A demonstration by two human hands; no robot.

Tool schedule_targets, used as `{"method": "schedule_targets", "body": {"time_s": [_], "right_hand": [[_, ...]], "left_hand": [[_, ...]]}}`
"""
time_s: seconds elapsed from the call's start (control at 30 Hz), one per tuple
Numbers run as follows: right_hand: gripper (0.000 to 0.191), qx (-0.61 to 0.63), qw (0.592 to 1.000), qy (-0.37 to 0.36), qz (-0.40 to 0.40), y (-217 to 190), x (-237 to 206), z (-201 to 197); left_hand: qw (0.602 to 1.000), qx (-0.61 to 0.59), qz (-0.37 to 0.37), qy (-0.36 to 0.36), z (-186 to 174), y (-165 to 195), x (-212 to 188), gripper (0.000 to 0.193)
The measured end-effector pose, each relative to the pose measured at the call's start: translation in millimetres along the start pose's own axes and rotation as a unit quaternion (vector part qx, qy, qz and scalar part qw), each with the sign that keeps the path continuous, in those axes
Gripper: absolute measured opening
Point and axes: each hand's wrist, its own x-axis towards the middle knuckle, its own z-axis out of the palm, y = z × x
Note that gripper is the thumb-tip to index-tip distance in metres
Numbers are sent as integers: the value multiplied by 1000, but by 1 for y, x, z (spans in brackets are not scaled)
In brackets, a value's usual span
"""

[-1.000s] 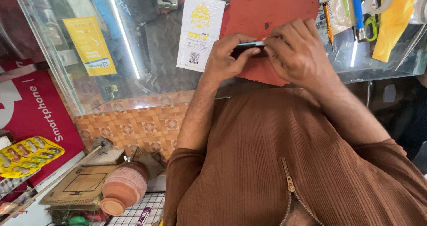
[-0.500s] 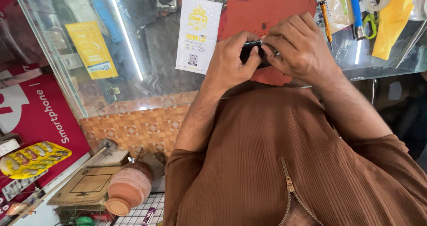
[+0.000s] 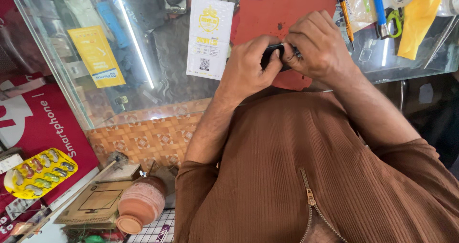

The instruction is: The person disassembles a smartphone by prying open the back cover and removing the battery. They then use a screwdriver to unscrew internal components and wipe the device with a cloth. The person reassembles the phone by placing the back cover back on and securing it.

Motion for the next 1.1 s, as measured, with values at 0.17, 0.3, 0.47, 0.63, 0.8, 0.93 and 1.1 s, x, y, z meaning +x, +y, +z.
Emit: {"method": "schedule_targets", "body": {"time_s": [0.17, 0.3, 0.47, 0.63, 0.8, 0.93, 1.1], "right_hand": [[23, 17, 999, 24, 20, -2, -7, -1], [24, -10, 1000, 12, 9, -3, -10, -3], [23, -25, 999, 18, 24, -3, -15, -1], [25, 3, 996, 46, 83, -5, -26, 4], [23, 14, 986, 60, 153, 0, -42, 8], [20, 41, 978, 75, 189, 2, -54, 15], [22, 34, 979, 91, 181, 5, -66, 21]], "left_hand": [[1000, -7, -6, 11, 3, 1, 2, 14], [1000, 0, -11, 3, 5, 1, 1, 14], [1000, 7, 8, 2, 10, 3, 2, 13], [1000, -4, 10, -1, 11, 6, -3, 14], [1000, 19, -10, 7, 10, 5, -7, 15], [1000, 11, 2, 20, 10, 6, -11, 20], [1000, 10, 3, 21, 17, 2, -9, 21]]}}
